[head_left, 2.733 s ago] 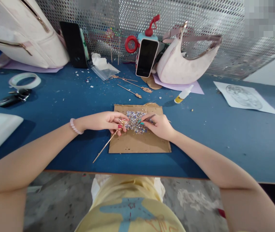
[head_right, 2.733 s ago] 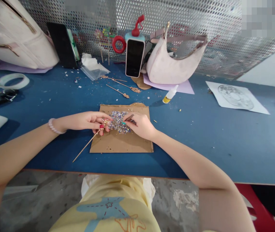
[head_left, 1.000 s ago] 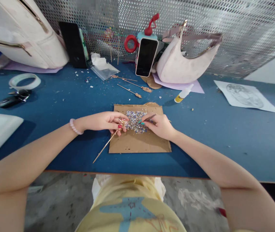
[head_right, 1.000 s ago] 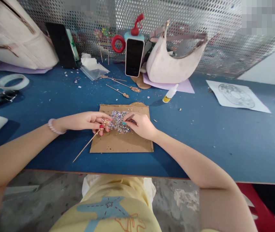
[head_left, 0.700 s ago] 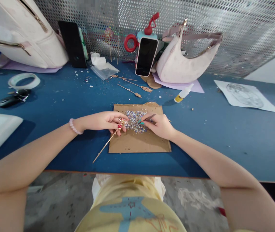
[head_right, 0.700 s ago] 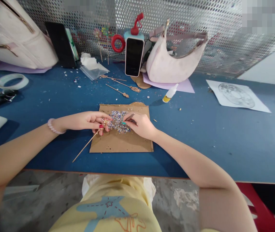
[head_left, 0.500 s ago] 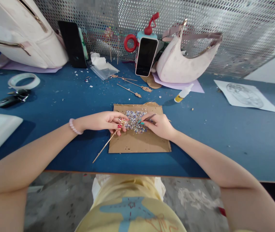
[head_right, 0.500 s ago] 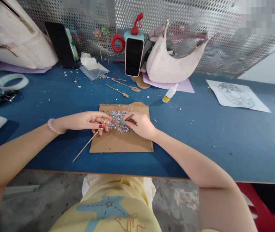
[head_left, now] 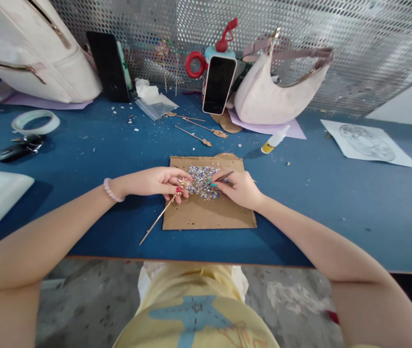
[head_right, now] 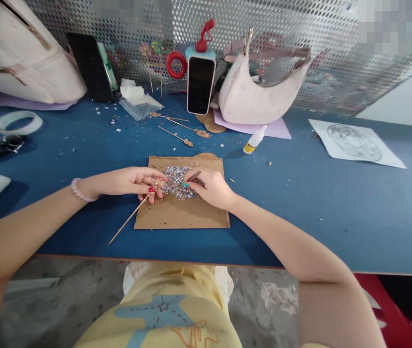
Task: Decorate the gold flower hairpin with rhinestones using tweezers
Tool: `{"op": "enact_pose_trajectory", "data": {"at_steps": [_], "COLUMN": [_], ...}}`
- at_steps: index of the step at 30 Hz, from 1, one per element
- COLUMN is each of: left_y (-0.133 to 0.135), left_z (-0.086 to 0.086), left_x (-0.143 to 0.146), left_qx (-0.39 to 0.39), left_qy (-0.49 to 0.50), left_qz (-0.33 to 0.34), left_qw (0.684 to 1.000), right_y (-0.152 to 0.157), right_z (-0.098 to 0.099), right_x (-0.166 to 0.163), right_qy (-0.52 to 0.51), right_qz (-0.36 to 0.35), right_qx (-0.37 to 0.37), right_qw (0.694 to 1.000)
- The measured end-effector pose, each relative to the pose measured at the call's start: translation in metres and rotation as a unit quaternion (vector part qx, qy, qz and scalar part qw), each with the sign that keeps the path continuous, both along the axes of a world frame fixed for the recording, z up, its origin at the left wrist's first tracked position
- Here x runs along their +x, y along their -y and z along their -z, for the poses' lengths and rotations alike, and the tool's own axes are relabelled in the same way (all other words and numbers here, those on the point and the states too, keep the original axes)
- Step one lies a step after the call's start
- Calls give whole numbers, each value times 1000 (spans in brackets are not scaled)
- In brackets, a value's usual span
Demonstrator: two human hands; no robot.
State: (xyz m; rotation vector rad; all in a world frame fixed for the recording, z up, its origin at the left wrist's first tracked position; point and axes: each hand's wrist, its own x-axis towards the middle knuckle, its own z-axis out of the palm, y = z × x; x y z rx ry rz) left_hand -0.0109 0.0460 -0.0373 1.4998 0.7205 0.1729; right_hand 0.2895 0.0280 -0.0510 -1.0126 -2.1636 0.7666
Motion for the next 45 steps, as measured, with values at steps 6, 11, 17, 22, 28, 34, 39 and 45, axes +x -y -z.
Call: {"op": "enact_pose_trajectory", "data": {"at_steps": [6, 11, 17, 22, 28, 34, 39, 45], "left_y": [0, 1, 1, 1, 1, 1, 1, 1], "left_z": [-1, 0, -1, -1, -2, -2, -2, -1], "left_x": [1, 0, 0, 0, 2, 2, 2, 2], "left_qx": [-4, -6, -5, -6, -4, -6, -4, 0], "left_qy": [-1, -3, -2, -3, 0, -2, 0, 2], "left_qz": [0, 3, 5, 4, 4, 1, 2, 1], "left_qw": [1000, 1000, 1000, 1000, 1000, 1000, 1000, 1000], "right_y": [0, 0, 0, 0, 1, 0, 0, -1], "right_z": [-1, -1, -1, -2, -2, -3, -3, -3], "right_x": [-1, -1, -1, -1, 0, 0, 0, 0], "right_qy": [5, 9, 11, 11, 9, 1, -2, -12], "right_qz": [0, 1, -1, 3, 7, 6, 15, 30], "right_qx": [-11, -15, -12, -14, -15, -14, -21, -30], "right_qw": [1000, 1000, 1000, 1000, 1000, 1000, 1000, 999]}}
